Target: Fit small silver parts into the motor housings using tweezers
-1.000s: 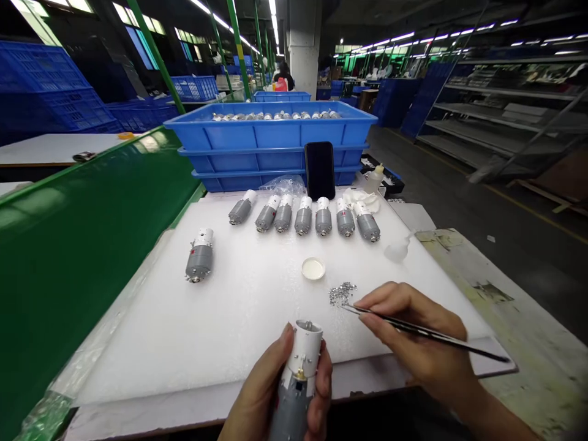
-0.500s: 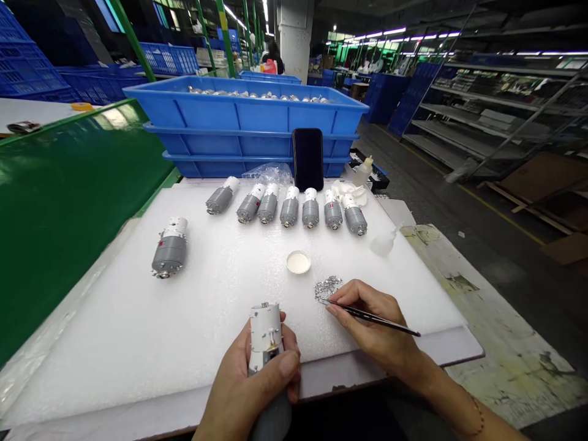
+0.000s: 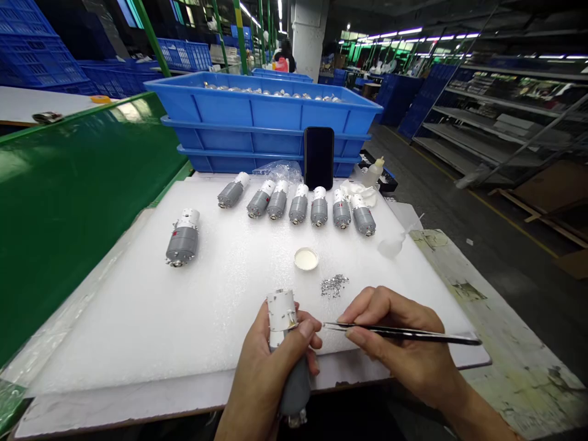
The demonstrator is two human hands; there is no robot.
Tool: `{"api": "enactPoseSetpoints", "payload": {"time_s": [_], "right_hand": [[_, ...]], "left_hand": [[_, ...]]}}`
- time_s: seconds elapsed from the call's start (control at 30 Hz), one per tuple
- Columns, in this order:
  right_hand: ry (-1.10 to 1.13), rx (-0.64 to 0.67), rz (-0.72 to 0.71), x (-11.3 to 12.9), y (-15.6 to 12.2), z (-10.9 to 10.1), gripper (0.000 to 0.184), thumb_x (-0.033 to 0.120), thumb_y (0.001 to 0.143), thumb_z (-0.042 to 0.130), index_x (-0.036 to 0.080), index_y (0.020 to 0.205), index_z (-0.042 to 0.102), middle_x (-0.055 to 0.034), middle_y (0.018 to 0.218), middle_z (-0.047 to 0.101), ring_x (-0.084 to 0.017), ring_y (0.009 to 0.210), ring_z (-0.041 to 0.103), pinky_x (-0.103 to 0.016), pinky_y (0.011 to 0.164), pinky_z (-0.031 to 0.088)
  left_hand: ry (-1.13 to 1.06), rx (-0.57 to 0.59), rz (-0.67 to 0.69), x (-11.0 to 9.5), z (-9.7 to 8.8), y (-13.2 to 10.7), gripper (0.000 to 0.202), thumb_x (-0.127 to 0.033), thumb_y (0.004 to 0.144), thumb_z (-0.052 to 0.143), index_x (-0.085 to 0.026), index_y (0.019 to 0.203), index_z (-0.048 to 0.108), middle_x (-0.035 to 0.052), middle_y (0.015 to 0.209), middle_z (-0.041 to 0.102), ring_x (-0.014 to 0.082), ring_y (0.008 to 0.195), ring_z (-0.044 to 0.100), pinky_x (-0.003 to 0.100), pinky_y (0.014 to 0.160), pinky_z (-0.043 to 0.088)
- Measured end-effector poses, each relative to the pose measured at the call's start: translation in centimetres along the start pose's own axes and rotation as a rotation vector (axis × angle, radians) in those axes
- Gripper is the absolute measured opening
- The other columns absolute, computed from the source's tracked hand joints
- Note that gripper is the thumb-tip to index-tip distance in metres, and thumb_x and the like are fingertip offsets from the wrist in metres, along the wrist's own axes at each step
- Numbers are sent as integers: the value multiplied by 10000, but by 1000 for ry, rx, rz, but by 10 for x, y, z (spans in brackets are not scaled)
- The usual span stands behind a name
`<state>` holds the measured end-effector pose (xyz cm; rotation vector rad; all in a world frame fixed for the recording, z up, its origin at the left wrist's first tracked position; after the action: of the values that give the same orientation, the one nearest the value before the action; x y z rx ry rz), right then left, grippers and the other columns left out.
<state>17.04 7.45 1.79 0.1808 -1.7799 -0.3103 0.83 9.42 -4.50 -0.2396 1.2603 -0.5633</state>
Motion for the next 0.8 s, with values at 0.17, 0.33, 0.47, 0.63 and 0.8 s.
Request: {"api": "enactPoseSetpoints", "payload": {"time_s": [0.17,0.33,0.47,0.63,0.8], "right_hand": [[134,86,20,8,2,6,141,140,850,758,192,773,652,-33,808,764,-96,545,639,-172,429,470],[114,109,-14,14,4,9,152,108,834,763,192,774,652,-32,796,763,-129,641,709,-193,530,550],[3,65,-119,26,0,10,188,60,828,749,213,844,641,-29,833,781,-146,690,736,-222,611,598],[-126,34,-324,51,-6,19,256,-26,825,688,204,926,640,-32,871,805,-129,774,766,-176,683,620],[-142,64,-349,57,-6,28,237,-41,846,668,172,950,659,-53,842,803,-145,813,780,-198,737,645]], "left_hand": [[-192,133,-139,13,11,-5,299,-344,845,770,-158,1014,607,-7,693,679,84,528,568,185,549,465],[-315,181,-247,24,11,-5,367,-293,779,839,-141,1036,625,4,641,682,99,484,582,183,492,470],[-407,167,-255,25,11,-5,271,-255,832,791,-142,1023,636,-7,671,668,80,517,573,193,566,505],[-524,64,-250,25,9,-8,238,-229,801,822,-134,974,689,-10,659,690,74,513,595,176,557,513],[-514,-39,-224,22,4,-11,252,-181,744,857,-144,938,700,-9,641,712,86,499,614,175,527,529]]}}
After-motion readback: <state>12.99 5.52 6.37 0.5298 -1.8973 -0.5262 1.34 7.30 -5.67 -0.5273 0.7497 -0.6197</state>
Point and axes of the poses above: each hand's wrist, its own y-axis towards the middle knuckle, its own z-axis out of the palm, x = y × z, the point moved 9 cm from there along y, towards the middle knuckle
